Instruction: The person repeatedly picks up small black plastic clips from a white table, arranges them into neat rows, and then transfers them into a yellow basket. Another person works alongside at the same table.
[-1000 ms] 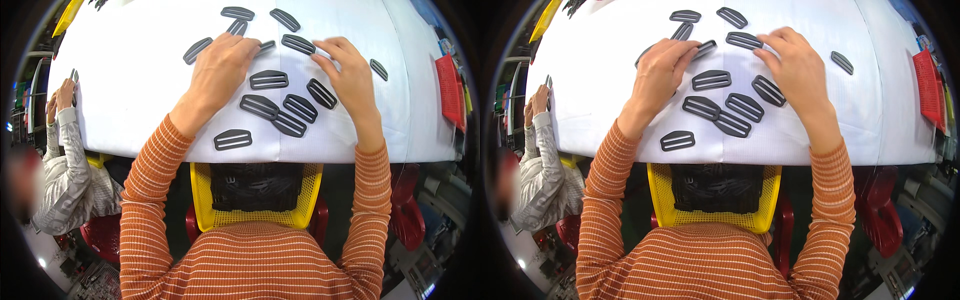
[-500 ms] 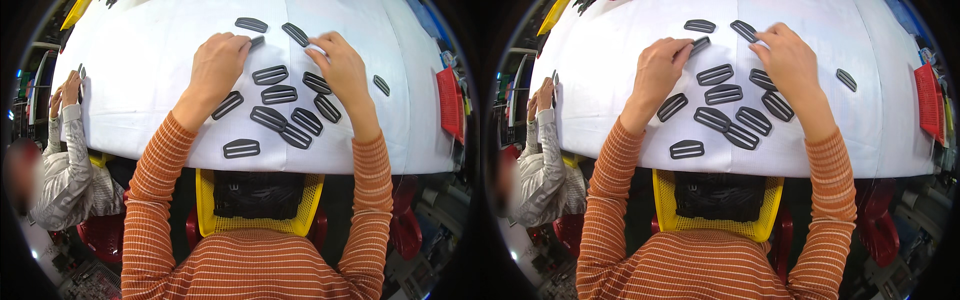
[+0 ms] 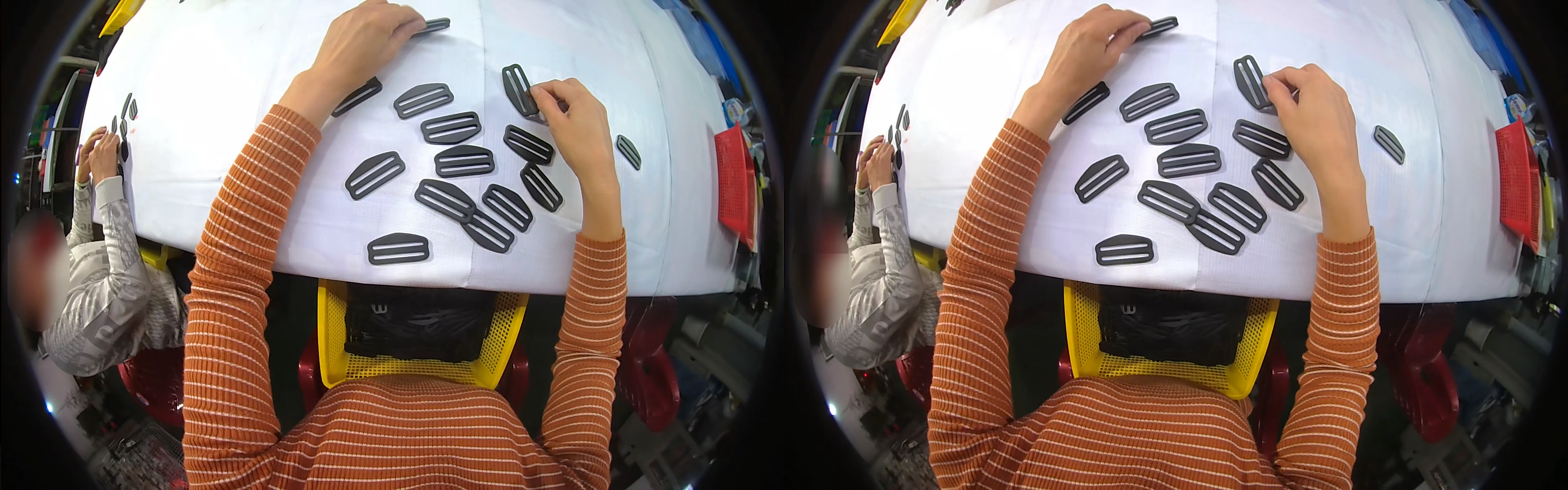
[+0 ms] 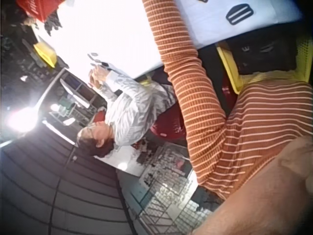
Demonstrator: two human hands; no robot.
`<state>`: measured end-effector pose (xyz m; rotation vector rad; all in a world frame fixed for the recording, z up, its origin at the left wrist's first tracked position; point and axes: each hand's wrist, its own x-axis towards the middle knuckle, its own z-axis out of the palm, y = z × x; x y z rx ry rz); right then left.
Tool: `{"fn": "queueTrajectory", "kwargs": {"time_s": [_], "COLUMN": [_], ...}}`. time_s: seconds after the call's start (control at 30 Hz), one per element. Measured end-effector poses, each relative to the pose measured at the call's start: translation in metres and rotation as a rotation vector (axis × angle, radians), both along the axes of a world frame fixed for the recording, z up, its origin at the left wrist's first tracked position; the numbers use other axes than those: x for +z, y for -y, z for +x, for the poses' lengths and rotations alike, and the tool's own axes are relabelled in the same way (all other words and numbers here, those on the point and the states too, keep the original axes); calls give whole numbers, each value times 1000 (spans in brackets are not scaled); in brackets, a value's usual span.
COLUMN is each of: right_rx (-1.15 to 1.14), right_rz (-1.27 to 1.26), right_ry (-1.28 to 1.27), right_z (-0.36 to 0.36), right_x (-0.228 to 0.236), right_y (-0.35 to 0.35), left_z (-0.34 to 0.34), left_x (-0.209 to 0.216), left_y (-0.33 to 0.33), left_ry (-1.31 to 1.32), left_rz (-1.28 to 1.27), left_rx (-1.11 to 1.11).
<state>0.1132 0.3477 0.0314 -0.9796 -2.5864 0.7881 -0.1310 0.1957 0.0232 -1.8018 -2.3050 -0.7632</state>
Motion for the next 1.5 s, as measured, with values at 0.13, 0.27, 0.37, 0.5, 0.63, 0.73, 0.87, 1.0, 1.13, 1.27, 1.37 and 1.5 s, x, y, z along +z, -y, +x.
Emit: {"fn": "queueTrajectory", "kwargs": {"time_s": [0.13, 0.27, 0.37, 0.5, 0.63, 0.73, 0.87, 1.0, 1.13, 1.27, 1.37, 1.5], "right_rx": [-25, -42, -57, -54, -39, -49, 44, 342, 582, 572, 380, 322], "right_rz": [67, 122, 149, 143, 109, 96, 111, 343, 291, 283, 98, 140], "right_ry": [-64, -164, -227, -322, -331, -317, -316, -347, -133, -257, -155, -155], "right_z": [2, 22, 37, 36, 39, 43, 45, 37, 32, 19, 23, 12], "right_x": [-3, 0, -1, -1, -10, -11, -9, -2, 2, -12, -5, -47], "right_y": [2, 8, 9, 15, 20, 19, 18, 30, 65, 51, 11, -40], "left_z": [8, 14, 42, 51, 43, 27, 20, 13, 24, 22, 11, -19], "left_x": [10, 28, 19, 20, 16, 7, 8, 11, 11, 6, 3, -8], "left_y": [8, 54, 92, 105, 107, 115, 123, 128, 121, 117, 114, 98], "left_ry": [216, 107, -118, 291, 28, -33, 167, 273, 200, 277, 210, 121], "left_rz": [-122, -10, -14, 68, 17, 38, 32, -45, 79, 74, 63, -109], "left_rx": [142, 177, 85, 299, 309, 307, 321, 316, 331, 353, 343, 234]}}
